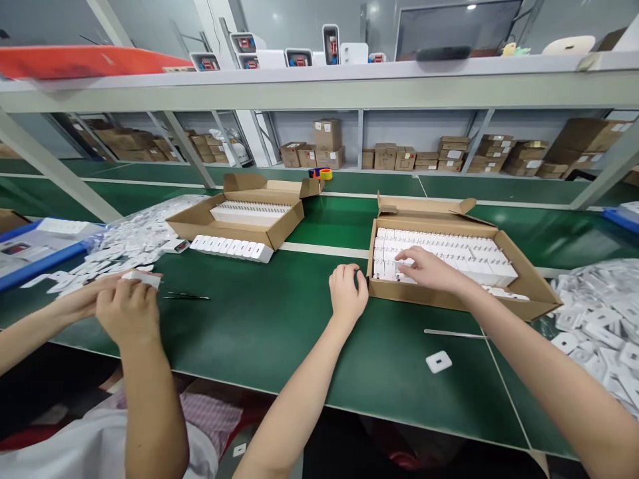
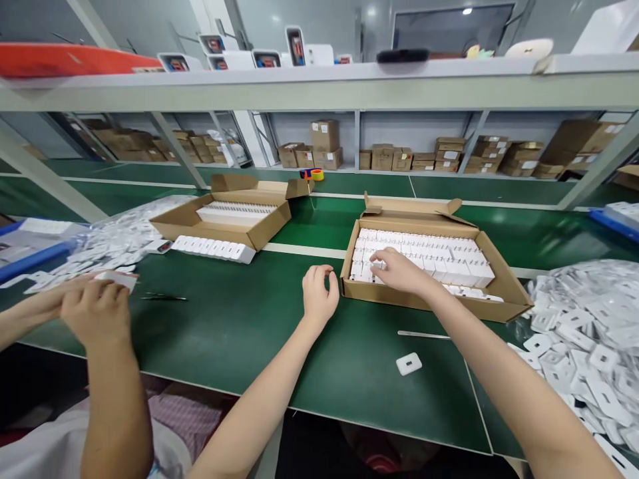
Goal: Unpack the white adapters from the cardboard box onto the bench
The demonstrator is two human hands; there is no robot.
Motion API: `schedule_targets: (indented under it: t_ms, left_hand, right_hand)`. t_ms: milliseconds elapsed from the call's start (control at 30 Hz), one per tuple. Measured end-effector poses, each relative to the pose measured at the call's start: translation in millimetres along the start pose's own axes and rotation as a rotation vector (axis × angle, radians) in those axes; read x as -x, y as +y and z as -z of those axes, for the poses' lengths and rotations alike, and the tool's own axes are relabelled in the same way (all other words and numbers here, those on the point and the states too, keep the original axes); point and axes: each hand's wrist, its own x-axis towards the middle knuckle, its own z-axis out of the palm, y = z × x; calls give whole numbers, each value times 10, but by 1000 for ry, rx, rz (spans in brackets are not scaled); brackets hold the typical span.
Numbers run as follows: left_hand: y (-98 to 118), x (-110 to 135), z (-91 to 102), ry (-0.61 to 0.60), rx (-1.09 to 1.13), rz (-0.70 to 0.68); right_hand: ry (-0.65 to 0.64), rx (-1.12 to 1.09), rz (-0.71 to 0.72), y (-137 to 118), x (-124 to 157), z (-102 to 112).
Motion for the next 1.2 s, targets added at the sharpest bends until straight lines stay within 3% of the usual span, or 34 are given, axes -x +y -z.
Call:
schedule_targets:
  t_ms: [100,233,433,633,867,1200]
  left_hand:
    - [-28,-23,-22,13,-7,20]
    - [-12,-30,-20,26,-2,20]
    - [3,-34,-18,31,19,38]
    - [-11,-54,-7,36,26,87]
    - [-23,-53,-16,21,37,99]
    - [42,-44,11,-17,68,109]
  right_hand:
    - [-53,86,-94,-108,-430,-123]
    - [-121,172,-164,-254,-630,-232]
    - [-184,249,-284,-465,-743,-249]
    - [-229,241,-369,-507,-818,-263]
    - [-96,294,-386,-511,-828,-402]
    - [-81,260,-412,-419,-812,-393]
